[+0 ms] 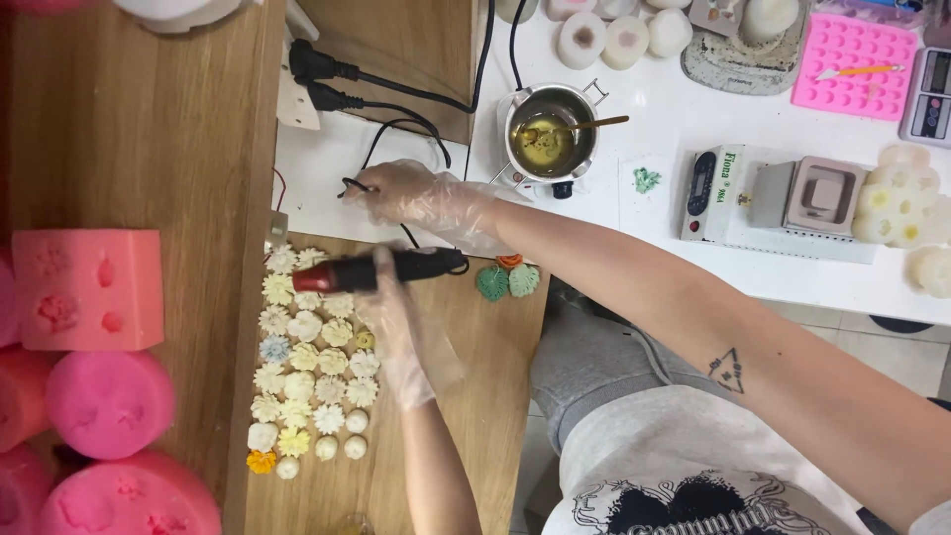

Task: Pouring melted wax into molds to create decorative candles.

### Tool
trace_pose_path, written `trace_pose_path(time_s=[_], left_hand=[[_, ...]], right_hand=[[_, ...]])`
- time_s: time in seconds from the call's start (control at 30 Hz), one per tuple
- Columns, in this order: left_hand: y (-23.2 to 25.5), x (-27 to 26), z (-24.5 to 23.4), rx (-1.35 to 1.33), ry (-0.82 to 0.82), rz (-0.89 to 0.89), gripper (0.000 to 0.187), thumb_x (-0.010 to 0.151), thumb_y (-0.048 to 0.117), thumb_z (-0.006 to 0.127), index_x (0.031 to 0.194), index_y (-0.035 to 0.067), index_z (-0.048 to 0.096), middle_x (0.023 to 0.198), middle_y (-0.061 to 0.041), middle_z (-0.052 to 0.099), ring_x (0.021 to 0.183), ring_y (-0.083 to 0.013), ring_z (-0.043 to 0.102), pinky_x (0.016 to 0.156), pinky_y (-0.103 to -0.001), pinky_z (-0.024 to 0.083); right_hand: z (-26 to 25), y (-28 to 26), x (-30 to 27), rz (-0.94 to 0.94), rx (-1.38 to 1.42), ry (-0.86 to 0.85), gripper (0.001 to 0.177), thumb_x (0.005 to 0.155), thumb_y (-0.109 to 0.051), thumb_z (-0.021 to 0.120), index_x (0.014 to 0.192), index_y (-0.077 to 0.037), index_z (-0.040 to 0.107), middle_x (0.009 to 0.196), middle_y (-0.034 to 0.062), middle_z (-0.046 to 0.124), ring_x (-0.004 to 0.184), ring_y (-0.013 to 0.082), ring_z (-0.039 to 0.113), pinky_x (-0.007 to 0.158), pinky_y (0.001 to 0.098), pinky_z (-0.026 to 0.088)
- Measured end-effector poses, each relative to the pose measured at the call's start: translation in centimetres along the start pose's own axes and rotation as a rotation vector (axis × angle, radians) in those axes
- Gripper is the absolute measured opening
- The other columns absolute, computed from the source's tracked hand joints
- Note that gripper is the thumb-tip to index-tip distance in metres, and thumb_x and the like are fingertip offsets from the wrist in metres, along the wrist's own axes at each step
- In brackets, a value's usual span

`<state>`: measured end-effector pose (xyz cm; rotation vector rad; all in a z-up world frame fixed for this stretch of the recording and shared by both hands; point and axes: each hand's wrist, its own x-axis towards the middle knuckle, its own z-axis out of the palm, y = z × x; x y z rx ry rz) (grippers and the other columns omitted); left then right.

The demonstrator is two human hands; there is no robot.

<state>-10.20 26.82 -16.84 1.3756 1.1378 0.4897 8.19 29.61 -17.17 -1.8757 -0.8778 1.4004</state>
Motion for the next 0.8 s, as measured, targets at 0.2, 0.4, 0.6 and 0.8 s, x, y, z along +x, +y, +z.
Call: trace_pose_path(time_s=[0.2, 0.4, 0.6, 0.8], left_hand=[[-6.2, 11.1, 0.6, -0.622, 0.212, -0.276, 0.050, 0.089, 0.024, 0.072, 0.132, 0.010, 0.053, 0.115, -0.010, 0.070, 0.101, -0.0194, 0.071, 0.092, -0.034, 0.061], [-9.2, 17.6, 0.5, -0.326, 0.034, -0.047, 0.047, 0.102, 0.024, 0.068, 0.132, -0.010, 0.056, 0.115, -0.018, 0.067, 0.096, -0.0273, 0.066, 0.082, -0.039, 0.058], [-4.5, 17.5, 1.2, 0.466, 0.246, -0.209, 0.056, 0.099, 0.035, 0.066, 0.129, -0.010, 0.050, 0.122, -0.025, 0.063, 0.103, -0.0309, 0.067, 0.089, -0.042, 0.056], [-1.0, 11.2, 2.7, 0.932, 0.425, 0.217, 0.051, 0.095, 0.028, 0.067, 0.124, -0.011, 0.053, 0.119, -0.031, 0.055, 0.101, -0.0369, 0.059, 0.085, -0.047, 0.055]], right_hand=[[0.1, 0.9, -0.1, -0.030, 0.055, 0.218, 0.037, 0.095, -0.028, 0.060, 0.128, -0.012, 0.068, 0.101, 0.0105, 0.080, 0.092, 0.0194, 0.076, 0.086, 0.0351, 0.061], [0.9, -0.7, -13.6, -0.257, 0.330, 0.322, 0.043, 0.100, -0.020, 0.053, 0.141, -0.007, 0.054, 0.129, 0.0139, 0.060, 0.102, 0.0236, 0.071, 0.090, 0.0335, 0.061], [-5.1, 8.1, -21.1, -0.050, 0.139, 0.819, 0.039, 0.102, -0.029, 0.066, 0.132, -0.006, 0.058, 0.091, 0.0060, 0.065, 0.072, 0.0125, 0.061, 0.057, 0.0242, 0.054], [-11.4, 14.7, -18.2, 0.144, -0.087, 1.228, 0.056, 0.098, -0.037, 0.079, 0.128, 0.003, 0.053, 0.092, 0.0094, 0.067, 0.074, 0.0115, 0.064, 0.058, 0.0256, 0.054]])
